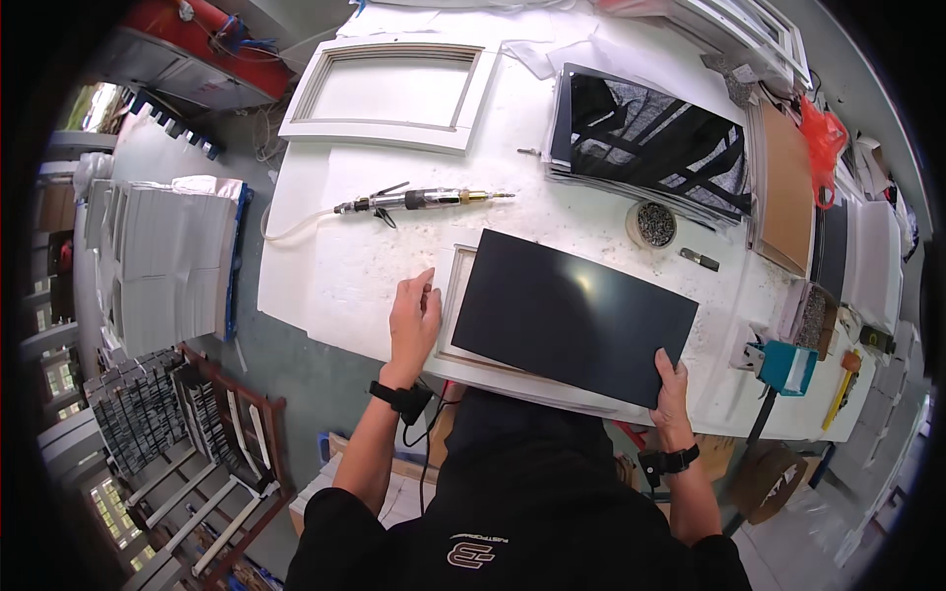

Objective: The person assembles window components on a workbench. They place a black panel into a white frame, add a white board, and then use a pneumatic screwdriver to fasten screws into the board. The person handles the frame, panel, board, and screws throughout the process.

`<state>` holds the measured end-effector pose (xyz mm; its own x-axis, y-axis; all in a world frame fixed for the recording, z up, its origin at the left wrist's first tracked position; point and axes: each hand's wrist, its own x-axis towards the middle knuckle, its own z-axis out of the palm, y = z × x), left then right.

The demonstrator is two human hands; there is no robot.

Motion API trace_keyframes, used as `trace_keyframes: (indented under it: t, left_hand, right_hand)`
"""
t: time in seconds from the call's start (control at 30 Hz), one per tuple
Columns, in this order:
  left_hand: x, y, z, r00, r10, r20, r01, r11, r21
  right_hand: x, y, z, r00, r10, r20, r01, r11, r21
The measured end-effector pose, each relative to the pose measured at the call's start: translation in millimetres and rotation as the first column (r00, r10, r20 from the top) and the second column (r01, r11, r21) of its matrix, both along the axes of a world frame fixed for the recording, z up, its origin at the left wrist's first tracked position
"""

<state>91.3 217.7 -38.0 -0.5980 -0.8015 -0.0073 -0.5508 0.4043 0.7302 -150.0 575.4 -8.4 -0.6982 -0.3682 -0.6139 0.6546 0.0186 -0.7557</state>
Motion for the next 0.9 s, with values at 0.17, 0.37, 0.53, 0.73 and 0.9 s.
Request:
trace_keyframes:
  t: [0.17,0.37,0.53,0.73,0.9]
  left_hand:
    - [3.8,1.9,-4.0,1.000,0.002,0.006,-0.002,1.000,0.003]
    - [5.0,2.1,-5.3,1.000,-0.009,0.015,0.010,1.000,-0.006]
    - [4.9,1.2,-4.4,1.000,-0.019,0.016,0.019,1.000,-0.014]
    - [6.3,0.8,-8.9,1.000,-0.016,0.007,0.016,1.000,-0.002]
    - [7.1,-4.7,-7.1,0.999,-0.038,0.023,0.037,0.999,0.016]
  right_hand:
    - [13.6,-3.2,-6.6,0.994,0.096,0.049,-0.096,0.995,-0.008]
    - [18.8,-8.2,-13.3,0.993,0.118,0.018,-0.118,0.993,0.029]
    - [18.2,-5.0,-30.4,0.993,0.120,0.009,-0.120,0.992,0.037]
    - [19.2,-7.6,-35.6,0.987,0.157,0.014,-0.158,0.986,0.045]
    - [5.5,-12.2,-25.3,0.923,0.373,-0.091,-0.340,0.905,0.257]
